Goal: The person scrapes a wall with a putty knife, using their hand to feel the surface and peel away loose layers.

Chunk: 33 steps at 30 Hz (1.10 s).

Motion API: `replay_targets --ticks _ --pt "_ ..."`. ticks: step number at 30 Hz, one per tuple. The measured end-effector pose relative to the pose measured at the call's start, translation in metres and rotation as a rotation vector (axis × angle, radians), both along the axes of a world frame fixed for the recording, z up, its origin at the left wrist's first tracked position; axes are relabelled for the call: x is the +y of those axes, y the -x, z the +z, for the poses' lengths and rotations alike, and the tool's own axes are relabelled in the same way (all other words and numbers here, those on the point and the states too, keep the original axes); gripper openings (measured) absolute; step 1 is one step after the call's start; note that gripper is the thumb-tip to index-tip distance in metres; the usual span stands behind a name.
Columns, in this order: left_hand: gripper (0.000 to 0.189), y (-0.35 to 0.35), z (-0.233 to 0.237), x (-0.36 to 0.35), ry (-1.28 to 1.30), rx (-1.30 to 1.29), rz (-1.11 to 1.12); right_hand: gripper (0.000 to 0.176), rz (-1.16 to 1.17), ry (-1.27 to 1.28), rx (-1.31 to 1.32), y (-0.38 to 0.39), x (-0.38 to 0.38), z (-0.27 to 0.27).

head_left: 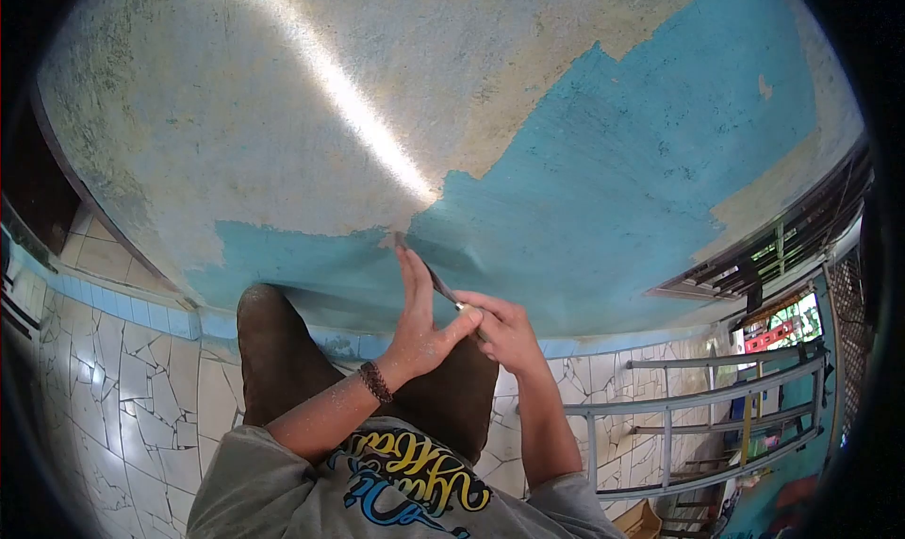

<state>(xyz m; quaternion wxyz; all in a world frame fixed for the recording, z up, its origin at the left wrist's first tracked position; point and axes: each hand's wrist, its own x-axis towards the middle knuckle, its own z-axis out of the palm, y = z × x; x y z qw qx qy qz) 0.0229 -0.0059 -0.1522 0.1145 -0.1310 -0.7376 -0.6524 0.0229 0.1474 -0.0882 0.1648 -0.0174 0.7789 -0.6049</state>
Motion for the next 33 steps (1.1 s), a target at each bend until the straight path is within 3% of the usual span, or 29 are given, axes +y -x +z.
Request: replay_targets --ticks 2,4,8,11,14,20,23,26,33 --pt "0.114 0.005 -0.016 -0.002 -0.019 0.033 0.113 0.033 0.038 -0.047 0.032 0.000 -0.004 -0.005" --pt "0.116 0.004 -0.015 -0.009 -0.060 0.016 0.056 0.033 0.075 -0.122 0.123 0.006 -0.020 -0.010" --pt "0.117 -0.001 -0.005 -0.008 -0.020 -0.005 -0.108 0.033 -0.064 0.033 -0.073 -0.004 0.007 0.002" --pt "0.117 0.001 -0.005 -0.004 -0.015 -0.005 -0.007 0.032 -0.038 0.000 0.019 -0.003 -0.007 0.002" --pt "0.120 0.000 -0.008 -0.011 0.007 -0.009 -0.098 0.031 -0.073 -0.002 -0.036 -0.012 -0.005 0.008" --pt "0.121 -0.001 -0.007 -0.007 -0.022 -0.008 -0.022 0.031 -0.043 -0.005 -0.016 -0.009 -0.008 0.005" --pt "0.121 0.000 -0.004 -0.010 -0.012 -0.012 -0.120 0.031 -0.091 -0.004 -0.061 -0.010 -0.002 0.018" --pt "0.121 0.004 -0.014 -0.007 -0.021 -0.001 0.019 0.031 -0.054 0.043 -0.035 -0.004 -0.013 0.005" --pt "0.123 -0.002 -0.008 -0.006 -0.007 -0.021 -0.074 0.032 -0.120 0.002 -0.130 -0.011 -0.006 0.017"
